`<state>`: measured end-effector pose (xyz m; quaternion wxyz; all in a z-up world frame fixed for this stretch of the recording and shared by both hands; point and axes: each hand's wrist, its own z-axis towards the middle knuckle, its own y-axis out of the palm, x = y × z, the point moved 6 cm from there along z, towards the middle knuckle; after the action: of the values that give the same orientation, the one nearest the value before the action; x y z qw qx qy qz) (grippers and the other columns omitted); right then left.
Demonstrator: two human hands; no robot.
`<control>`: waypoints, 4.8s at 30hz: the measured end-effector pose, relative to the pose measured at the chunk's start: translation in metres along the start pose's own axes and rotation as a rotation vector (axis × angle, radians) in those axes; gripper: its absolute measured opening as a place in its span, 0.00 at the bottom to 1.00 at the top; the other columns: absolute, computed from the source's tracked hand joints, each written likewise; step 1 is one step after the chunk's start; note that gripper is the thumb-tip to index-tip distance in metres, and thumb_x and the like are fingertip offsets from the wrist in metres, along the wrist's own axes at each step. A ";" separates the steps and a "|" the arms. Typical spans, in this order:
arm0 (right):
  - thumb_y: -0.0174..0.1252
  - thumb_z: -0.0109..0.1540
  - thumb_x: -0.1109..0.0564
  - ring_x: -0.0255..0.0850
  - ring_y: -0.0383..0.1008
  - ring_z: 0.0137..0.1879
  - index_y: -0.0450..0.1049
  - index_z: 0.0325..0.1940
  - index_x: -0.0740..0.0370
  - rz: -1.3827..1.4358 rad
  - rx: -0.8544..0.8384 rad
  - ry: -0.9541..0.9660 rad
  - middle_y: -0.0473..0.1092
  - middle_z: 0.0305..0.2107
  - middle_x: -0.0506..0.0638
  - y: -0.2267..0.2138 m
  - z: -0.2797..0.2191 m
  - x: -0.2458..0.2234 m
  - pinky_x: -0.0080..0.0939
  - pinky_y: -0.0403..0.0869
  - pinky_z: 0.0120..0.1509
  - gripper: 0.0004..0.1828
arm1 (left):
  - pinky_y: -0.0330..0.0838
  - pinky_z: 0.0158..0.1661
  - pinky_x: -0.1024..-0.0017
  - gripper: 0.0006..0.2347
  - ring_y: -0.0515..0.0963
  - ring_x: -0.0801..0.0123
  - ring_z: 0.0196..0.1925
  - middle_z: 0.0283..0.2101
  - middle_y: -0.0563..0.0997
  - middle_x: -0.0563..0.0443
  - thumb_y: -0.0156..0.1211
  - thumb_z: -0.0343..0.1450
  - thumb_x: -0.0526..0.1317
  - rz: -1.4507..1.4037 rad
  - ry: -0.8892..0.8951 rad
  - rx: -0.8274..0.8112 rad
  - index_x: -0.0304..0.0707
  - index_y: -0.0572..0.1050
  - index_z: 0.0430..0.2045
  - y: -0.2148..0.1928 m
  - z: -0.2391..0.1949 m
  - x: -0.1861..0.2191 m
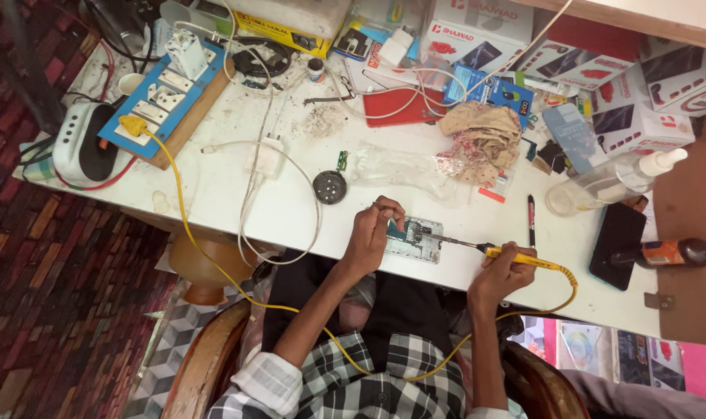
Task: The person uses a soldering iron and tweezers to work on a small circuit board placed on a cluttered workbench. They repeatedly apply the soldering iron to specific points on the board while holding components with tweezers.
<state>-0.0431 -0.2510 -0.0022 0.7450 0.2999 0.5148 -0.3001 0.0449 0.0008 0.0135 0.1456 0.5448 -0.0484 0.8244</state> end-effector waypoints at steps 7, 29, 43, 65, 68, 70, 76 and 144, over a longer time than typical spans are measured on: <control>0.49 0.74 0.60 0.30 0.61 0.24 0.62 0.41 0.65 -0.055 0.016 0.033 0.64 0.22 0.48 0.000 -0.003 -0.003 0.30 0.62 0.29 0.08 | 0.70 0.42 0.71 0.15 0.73 0.70 0.34 0.29 0.74 0.49 0.36 0.84 0.43 0.009 -0.041 0.031 0.30 0.69 0.37 -0.001 0.001 0.005; 0.48 0.75 0.57 0.30 0.60 0.24 0.61 0.44 0.64 -0.074 0.023 0.072 0.63 0.23 0.47 0.005 -0.001 -0.005 0.31 0.62 0.29 0.09 | 0.56 0.24 0.77 0.23 0.59 0.82 0.18 0.24 0.75 0.56 0.35 0.83 0.51 0.012 -0.121 -0.008 0.33 0.74 0.29 -0.002 0.002 -0.007; 0.46 0.74 0.59 0.31 0.61 0.26 0.60 0.44 0.63 -0.032 0.035 0.094 0.64 0.25 0.47 0.003 0.001 0.000 0.31 0.63 0.30 0.07 | 0.53 0.22 0.79 0.17 0.57 0.84 0.20 0.27 0.78 0.53 0.38 0.84 0.49 -0.154 -0.135 0.115 0.34 0.69 0.41 -0.006 0.002 -0.011; 0.47 0.75 0.58 0.30 0.60 0.25 0.60 0.44 0.63 -0.029 -0.002 0.100 0.61 0.25 0.47 0.005 0.003 0.003 0.31 0.61 0.29 0.08 | 0.67 0.41 0.73 0.11 0.69 0.74 0.33 0.31 0.75 0.50 0.37 0.84 0.42 -0.063 -0.091 -0.049 0.34 0.65 0.40 -0.012 0.006 -0.006; 0.47 0.75 0.58 0.30 0.59 0.24 0.59 0.43 0.63 -0.018 0.006 0.091 0.62 0.25 0.47 0.007 0.005 0.005 0.31 0.61 0.29 0.09 | 0.70 0.46 0.72 0.13 0.73 0.72 0.37 0.32 0.74 0.51 0.36 0.84 0.44 -0.088 -0.081 -0.062 0.33 0.66 0.40 -0.010 0.007 -0.006; 0.47 0.75 0.58 0.30 0.59 0.25 0.59 0.43 0.63 -0.016 0.007 0.087 0.62 0.25 0.47 0.005 0.004 0.007 0.31 0.61 0.29 0.08 | 0.70 0.47 0.72 0.14 0.73 0.71 0.38 0.32 0.74 0.51 0.36 0.83 0.45 -0.088 -0.102 -0.063 0.33 0.66 0.40 -0.009 0.004 -0.008; 0.47 0.75 0.57 0.30 0.59 0.25 0.59 0.43 0.63 -0.032 -0.018 0.066 0.62 0.26 0.46 0.006 0.006 0.003 0.31 0.62 0.30 0.09 | 0.69 0.46 0.71 0.14 0.72 0.71 0.37 0.31 0.73 0.51 0.37 0.84 0.46 -0.080 -0.104 -0.049 0.32 0.67 0.39 -0.010 0.008 -0.004; 0.51 0.74 0.59 0.36 0.68 0.25 0.61 0.45 0.63 0.060 -0.026 0.088 0.67 0.27 0.51 0.001 0.003 0.012 0.34 0.71 0.33 0.07 | 0.68 0.41 0.74 0.12 0.66 0.73 0.33 0.29 0.68 0.51 0.35 0.84 0.40 -0.025 -0.092 0.023 0.32 0.62 0.34 -0.001 -0.001 -0.005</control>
<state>-0.0371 -0.2543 -0.0127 0.7343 0.3184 0.5416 -0.2572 0.0460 0.0008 0.0084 0.1473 0.5843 -0.0387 0.7971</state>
